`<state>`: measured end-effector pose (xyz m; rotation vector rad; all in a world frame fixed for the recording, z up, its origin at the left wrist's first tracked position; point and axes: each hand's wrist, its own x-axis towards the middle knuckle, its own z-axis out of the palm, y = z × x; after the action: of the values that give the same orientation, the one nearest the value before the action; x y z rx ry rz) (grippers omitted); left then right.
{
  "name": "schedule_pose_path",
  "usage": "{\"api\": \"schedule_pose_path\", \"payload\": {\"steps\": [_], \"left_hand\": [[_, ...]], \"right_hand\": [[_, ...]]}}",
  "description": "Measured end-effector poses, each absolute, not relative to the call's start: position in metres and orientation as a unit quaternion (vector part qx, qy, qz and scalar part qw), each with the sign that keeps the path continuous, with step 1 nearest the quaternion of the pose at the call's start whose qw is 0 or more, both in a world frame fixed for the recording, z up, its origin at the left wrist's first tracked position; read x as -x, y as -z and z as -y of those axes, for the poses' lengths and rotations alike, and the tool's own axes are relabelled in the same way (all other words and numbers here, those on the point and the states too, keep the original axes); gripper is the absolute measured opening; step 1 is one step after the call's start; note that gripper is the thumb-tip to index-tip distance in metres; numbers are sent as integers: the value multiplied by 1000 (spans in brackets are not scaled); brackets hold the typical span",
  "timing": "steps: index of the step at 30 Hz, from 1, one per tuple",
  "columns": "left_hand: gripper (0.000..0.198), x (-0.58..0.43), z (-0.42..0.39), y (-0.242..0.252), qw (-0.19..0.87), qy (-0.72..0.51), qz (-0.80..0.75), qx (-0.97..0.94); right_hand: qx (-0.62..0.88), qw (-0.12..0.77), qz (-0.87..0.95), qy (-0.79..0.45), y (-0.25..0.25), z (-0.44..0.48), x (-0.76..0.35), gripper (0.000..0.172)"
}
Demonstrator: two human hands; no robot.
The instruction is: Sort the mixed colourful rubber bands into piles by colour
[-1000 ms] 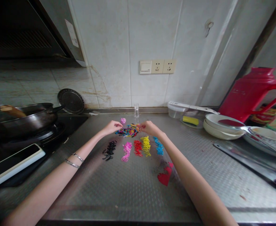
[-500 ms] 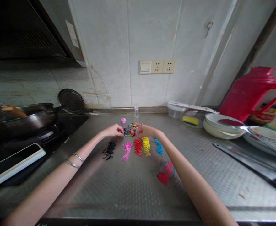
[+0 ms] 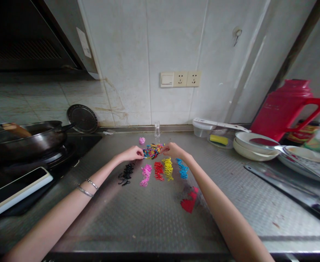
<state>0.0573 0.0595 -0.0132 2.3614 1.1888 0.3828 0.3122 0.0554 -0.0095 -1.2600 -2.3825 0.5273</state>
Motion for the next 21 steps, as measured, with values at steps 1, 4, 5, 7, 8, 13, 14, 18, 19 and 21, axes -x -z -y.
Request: {"api": "schedule_pose_path", "payload": {"steps": [1, 4, 5, 7, 8, 13, 14, 18, 19, 21], "left_hand": [[15, -57, -60, 12, 239, -143, -430, -859], [13, -56, -60, 6, 274, -155, -416, -853], [13, -56, -60, 4, 292, -152, -409, -851], [15, -59, -56, 0, 331, -127, -390, -850], [16, -60, -54, -2, 348, -109, -380, -850], [21, -68, -45, -6, 381, -31, -339, -859], [22, -68, -45, -6, 380, -30, -341, -859], [18, -64, -49, -5, 358, -77, -375, -852], [17, -63, -51, -4, 351, -92, -385, -849], [15, -62, -54, -1, 332, -120, -402, -845]], "right_hand": [[454, 203, 850, -171, 10, -55, -311, 30], [457, 208, 855, -128, 13, -53, -303, 27], [454, 206, 859, -118, 14, -52, -300, 26], [449, 197, 865, -102, 16, -49, -292, 25], [447, 189, 869, -95, 17, -46, -288, 25], [427, 124, 895, -34, 16, -31, -268, 27], [427, 114, 897, -19, 15, -28, -265, 26], [446, 88, 890, 18, 12, -20, -259, 24], [450, 81, 889, 21, 12, -19, -258, 23], [454, 72, 888, 25, 12, -18, -257, 22]]}}
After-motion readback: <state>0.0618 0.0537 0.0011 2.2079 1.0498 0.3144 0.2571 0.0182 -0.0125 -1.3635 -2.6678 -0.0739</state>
